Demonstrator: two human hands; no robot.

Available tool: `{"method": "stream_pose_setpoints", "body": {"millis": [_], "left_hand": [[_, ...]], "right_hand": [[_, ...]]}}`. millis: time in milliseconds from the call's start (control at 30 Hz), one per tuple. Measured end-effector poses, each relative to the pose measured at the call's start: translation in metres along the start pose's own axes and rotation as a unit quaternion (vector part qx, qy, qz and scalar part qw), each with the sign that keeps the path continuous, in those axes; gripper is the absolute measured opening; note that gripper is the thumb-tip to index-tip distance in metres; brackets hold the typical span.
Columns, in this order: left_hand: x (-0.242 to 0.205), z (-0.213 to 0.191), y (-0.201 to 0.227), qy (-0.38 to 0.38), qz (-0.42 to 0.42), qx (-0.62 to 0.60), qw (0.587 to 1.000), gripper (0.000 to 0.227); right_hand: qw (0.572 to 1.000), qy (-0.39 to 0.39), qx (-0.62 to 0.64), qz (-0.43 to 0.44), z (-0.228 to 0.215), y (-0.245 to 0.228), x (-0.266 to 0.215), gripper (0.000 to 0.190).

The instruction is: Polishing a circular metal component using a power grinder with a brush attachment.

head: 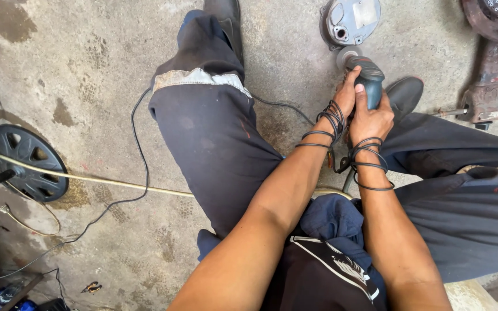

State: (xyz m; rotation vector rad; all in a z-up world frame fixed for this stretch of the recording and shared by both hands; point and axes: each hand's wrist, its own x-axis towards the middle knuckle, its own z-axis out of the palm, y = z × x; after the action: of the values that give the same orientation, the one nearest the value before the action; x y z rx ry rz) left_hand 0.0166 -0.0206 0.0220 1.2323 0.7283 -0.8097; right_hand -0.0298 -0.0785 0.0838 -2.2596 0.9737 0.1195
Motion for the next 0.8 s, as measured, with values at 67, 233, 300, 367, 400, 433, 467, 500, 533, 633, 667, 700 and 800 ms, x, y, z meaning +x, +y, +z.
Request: {"method": "stream_pose_setpoints", "body": {"millis": [67, 233, 300, 367, 400, 433, 467, 500, 533, 633, 667, 700, 800], "left_hand": [[0.008, 0.000, -0.005, -0.001, -0.006, 0.003, 1.000, 0.097], [0.007, -0.004, 0.002, 0.000, -0.021, 0.005, 1.000, 0.101], [0.016, -0.004, 0.000, 0.006, -0.036, -0.006, 0.999, 0.106], [0.016, -0.004, 0.005, 0.008, -0.040, -0.006, 0.999, 0.106], [0.016, -0.005, 0.007, 0.010, -0.042, -0.005, 0.999, 0.106], [0.015, -0.007, 0.010, 0.011, -0.043, -0.005, 0.999, 0.106], [0.015, -0.009, 0.012, 0.011, -0.045, -0.001, 0.999, 0.104], [0.015, -0.009, 0.014, 0.010, -0.048, 0.001, 0.999, 0.103], [0.013, -0.009, 0.021, 0.010, -0.052, 0.000, 0.999, 0.103], [0.015, -0.013, 0.028, 0.024, -0.062, -0.020, 0.998, 0.108], [0.023, -0.013, 0.022, 0.026, -0.063, -0.020, 0.997, 0.108], [0.030, -0.014, 0.016, 0.028, -0.064, -0.021, 0.997, 0.109], [0.021, -0.016, 0.034, 0.052, -0.083, -0.034, 0.995, 0.120]], "right_hand": [[1.000, 0.002, 0.003, 0.001, -0.002, -0.005, -0.002, 0.065], [1.000, -0.010, 0.001, 0.004, 0.001, -0.006, 0.000, 0.066], [1.000, -0.016, -0.004, 0.008, 0.006, -0.003, 0.005, 0.067], [1.000, -0.021, -0.004, 0.011, 0.010, -0.003, 0.009, 0.067], [1.000, -0.024, -0.002, 0.015, 0.012, -0.002, 0.010, 0.067], [1.000, -0.025, -0.002, 0.016, 0.016, -0.002, 0.012, 0.067], [0.999, -0.029, -0.006, 0.020, 0.019, -0.002, 0.014, 0.069], [0.999, -0.034, -0.012, 0.024, 0.021, -0.001, 0.016, 0.071], [0.999, -0.036, -0.015, 0.026, 0.022, -0.001, 0.018, 0.071], [0.998, -0.049, -0.017, 0.024, 0.027, -0.004, 0.022, 0.074], [0.998, -0.051, -0.018, 0.019, 0.029, -0.005, 0.023, 0.073], [0.998, -0.053, -0.018, 0.014, 0.030, -0.005, 0.024, 0.071], [0.998, -0.064, -0.023, 0.007, 0.034, -0.005, 0.029, 0.071]]}}
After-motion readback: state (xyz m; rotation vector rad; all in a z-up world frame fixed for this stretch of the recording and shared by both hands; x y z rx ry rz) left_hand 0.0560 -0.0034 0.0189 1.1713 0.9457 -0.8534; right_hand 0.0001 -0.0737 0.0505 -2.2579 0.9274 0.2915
